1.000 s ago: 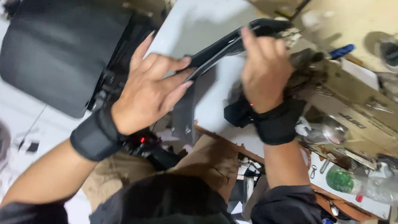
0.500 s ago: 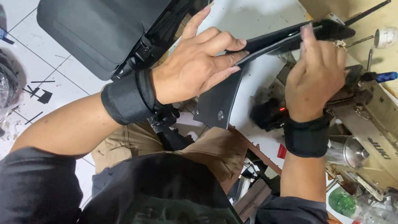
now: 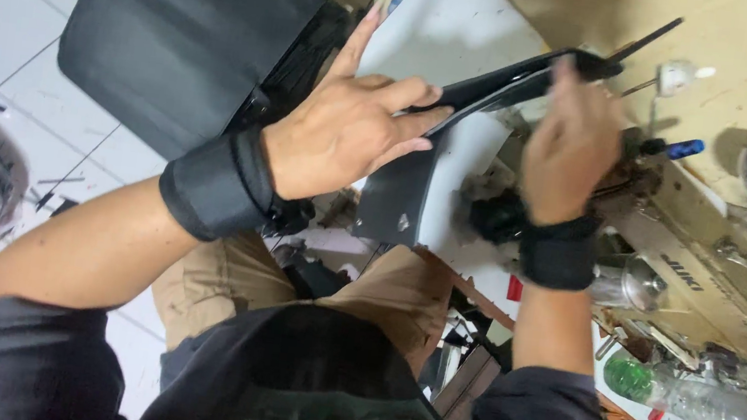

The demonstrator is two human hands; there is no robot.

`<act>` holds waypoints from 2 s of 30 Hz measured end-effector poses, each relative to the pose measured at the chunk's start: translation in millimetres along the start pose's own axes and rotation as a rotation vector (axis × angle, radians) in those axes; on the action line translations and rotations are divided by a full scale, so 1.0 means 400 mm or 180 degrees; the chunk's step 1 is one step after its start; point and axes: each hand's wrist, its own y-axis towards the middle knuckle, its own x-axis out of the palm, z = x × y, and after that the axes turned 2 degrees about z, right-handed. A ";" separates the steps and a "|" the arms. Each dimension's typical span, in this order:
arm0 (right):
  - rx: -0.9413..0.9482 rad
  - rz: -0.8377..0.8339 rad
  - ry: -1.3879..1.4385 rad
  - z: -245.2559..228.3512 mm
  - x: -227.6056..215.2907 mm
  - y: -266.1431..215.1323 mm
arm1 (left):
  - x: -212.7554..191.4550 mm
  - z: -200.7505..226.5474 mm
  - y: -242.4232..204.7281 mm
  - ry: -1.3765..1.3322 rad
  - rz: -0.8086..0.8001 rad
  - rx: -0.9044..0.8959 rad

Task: The person applies finish to the edges of leather bag components using an applicator and a cloth.

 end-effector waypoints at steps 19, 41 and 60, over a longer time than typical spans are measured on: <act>-0.0654 -0.0271 0.1070 -0.212 -0.108 0.018 | 0.031 -0.010 0.002 -0.0136 -0.0053 -0.0233; -0.0783 -0.0282 0.0954 -0.194 -0.090 -0.008 | 0.033 -0.009 0.002 -0.0658 -0.0022 -0.0199; 0.0239 0.0348 0.0940 -0.091 -0.027 -0.020 | 0.009 0.011 0.001 -0.0309 -0.0201 -0.0351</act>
